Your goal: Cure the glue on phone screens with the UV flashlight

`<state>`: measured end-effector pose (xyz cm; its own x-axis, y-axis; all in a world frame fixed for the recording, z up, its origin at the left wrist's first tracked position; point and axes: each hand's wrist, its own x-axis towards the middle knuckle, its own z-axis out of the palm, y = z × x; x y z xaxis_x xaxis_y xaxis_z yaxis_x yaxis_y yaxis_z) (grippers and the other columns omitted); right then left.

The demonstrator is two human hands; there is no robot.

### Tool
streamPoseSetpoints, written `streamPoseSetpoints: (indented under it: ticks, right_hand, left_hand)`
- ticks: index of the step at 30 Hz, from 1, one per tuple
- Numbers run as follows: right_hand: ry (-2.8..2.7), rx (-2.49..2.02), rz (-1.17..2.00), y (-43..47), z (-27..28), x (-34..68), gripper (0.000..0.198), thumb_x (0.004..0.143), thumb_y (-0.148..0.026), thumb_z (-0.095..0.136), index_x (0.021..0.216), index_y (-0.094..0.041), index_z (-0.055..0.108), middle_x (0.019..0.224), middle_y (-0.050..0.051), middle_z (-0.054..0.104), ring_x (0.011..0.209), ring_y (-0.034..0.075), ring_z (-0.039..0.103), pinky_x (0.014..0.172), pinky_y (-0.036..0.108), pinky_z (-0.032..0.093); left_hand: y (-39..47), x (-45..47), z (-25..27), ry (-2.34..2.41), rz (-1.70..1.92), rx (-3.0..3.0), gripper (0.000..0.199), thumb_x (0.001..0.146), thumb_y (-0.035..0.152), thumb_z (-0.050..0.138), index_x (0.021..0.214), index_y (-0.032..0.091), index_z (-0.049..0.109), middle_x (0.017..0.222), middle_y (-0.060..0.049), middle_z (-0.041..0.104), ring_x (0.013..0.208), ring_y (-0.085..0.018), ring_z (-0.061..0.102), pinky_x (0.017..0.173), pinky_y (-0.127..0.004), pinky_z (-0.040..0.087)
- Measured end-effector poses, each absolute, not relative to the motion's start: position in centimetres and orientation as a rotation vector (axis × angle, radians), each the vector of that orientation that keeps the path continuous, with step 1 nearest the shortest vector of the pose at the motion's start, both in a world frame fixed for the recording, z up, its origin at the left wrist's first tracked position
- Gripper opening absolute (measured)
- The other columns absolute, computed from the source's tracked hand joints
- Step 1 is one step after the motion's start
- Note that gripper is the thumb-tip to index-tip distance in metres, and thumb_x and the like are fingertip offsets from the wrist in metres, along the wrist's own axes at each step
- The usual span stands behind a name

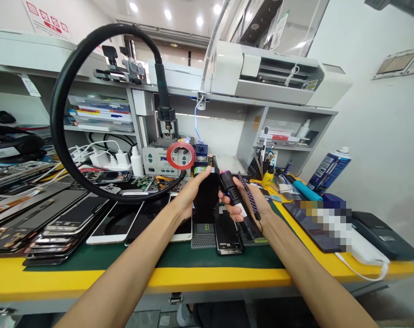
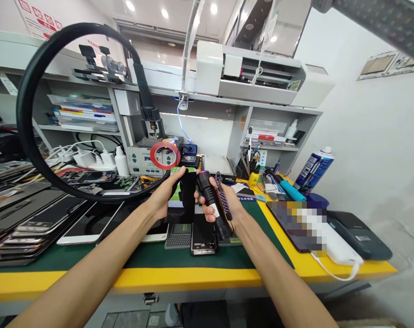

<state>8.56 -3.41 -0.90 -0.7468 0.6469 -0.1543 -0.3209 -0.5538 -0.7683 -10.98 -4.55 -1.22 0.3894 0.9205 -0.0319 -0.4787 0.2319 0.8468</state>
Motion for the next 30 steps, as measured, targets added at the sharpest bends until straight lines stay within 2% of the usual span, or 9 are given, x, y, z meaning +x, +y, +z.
streamPoseSetpoints:
  ticks: [5, 9, 14, 19, 22, 27, 30]
  right_hand:
    - [-1.046, -0.565, 2.239, -3.6, -1.1, 8.3, 0.043, 0.098, -0.049, 0.042, 0.102, -0.009, 0.057, 0.075, 0.004, 0.056, 0.046, 0.008, 0.045, 0.039, 0.021, 0.04]
    - [-1.034, -0.547, 2.297, -3.4, -1.0, 8.3, 0.043, 0.098, -0.051, 0.043, 0.1, -0.01, 0.056, 0.072, 0.002, 0.052, 0.046, 0.007, 0.043, 0.038, 0.02, 0.038]
    - [-1.013, -0.472, 2.389, -3.2, -0.2, 8.9, 0.057, 0.101, -0.057, 0.022, 0.103, -0.01, 0.053, 0.068, 0.0, 0.048, 0.042, 0.005, 0.032, 0.034, 0.017, 0.03]
    - [-1.052, -0.435, 2.404, -3.0, 0.0, 9.5, 0.063, 0.101, -0.059, 0.013, 0.114, -0.012, 0.053, 0.065, -0.004, 0.043, 0.039, 0.005, 0.021, 0.031, 0.016, 0.026]
    - [-1.047, -0.446, 2.385, -2.9, -0.4, 9.7, 0.061, 0.101, -0.058, 0.014, 0.11, -0.013, 0.055, 0.062, -0.006, 0.038, 0.039, 0.005, 0.014, 0.03, 0.015, 0.021]
    - [-1.051, -0.47, 2.318, -2.9, -0.2, 10.2, 0.059, 0.101, -0.055, 0.017, 0.11, -0.012, 0.056, 0.062, -0.007, 0.035, 0.041, 0.005, 0.009, 0.03, 0.015, 0.017]
    - [-1.029, -0.46, 2.256, -3.0, 0.5, 10.8, 0.061, 0.101, -0.056, 0.017, 0.111, -0.011, 0.057, 0.063, -0.006, 0.035, 0.041, 0.005, 0.011, 0.031, 0.014, 0.017]
  left_hand:
    - [-4.4, -11.1, -1.4, 0.611, 1.043, 0.848, 0.05, 0.083, 0.062, 0.065, 0.084, 0.012, 0.071, 0.075, -0.01, 0.07, 0.066, -0.02, 0.069, 0.063, -0.03, 0.059]
    - [-4.5, -11.1, -1.2, 0.594, 1.044, 0.822, 0.049, 0.084, 0.059, 0.066, 0.101, 0.014, 0.072, 0.074, -0.009, 0.071, 0.064, -0.021, 0.07, 0.061, -0.031, 0.058]
    - [-4.7, -10.9, -0.7, 0.454, 1.058, 0.797, 0.044, 0.089, 0.051, 0.063, 0.114, 0.015, 0.07, 0.082, -0.01, 0.073, 0.064, -0.02, 0.07, 0.063, -0.031, 0.059]
    - [-4.7, -11.1, -0.2, 0.43, 1.075, 0.744, 0.039, 0.092, 0.047, 0.06, 0.113, 0.015, 0.068, 0.094, -0.011, 0.073, 0.066, -0.019, 0.07, 0.061, -0.03, 0.058]
    - [-4.5, -11.3, -0.1, 0.487, 1.106, 0.733, 0.033, 0.09, 0.04, 0.063, 0.112, 0.015, 0.067, 0.095, -0.011, 0.073, 0.066, -0.019, 0.07, 0.062, -0.03, 0.059]
    - [-3.5, -11.2, -1.2, 0.747, 0.976, 0.654, 0.023, 0.087, 0.028, 0.06, 0.1, 0.01, 0.067, 0.079, -0.013, 0.072, 0.059, -0.02, 0.069, 0.054, -0.028, 0.057]
    - [-2.9, -11.1, -2.2, 0.868, 1.003, 0.691, 0.022, 0.084, 0.027, 0.061, 0.096, 0.01, 0.068, 0.077, -0.013, 0.072, 0.06, -0.021, 0.069, 0.056, -0.031, 0.058]
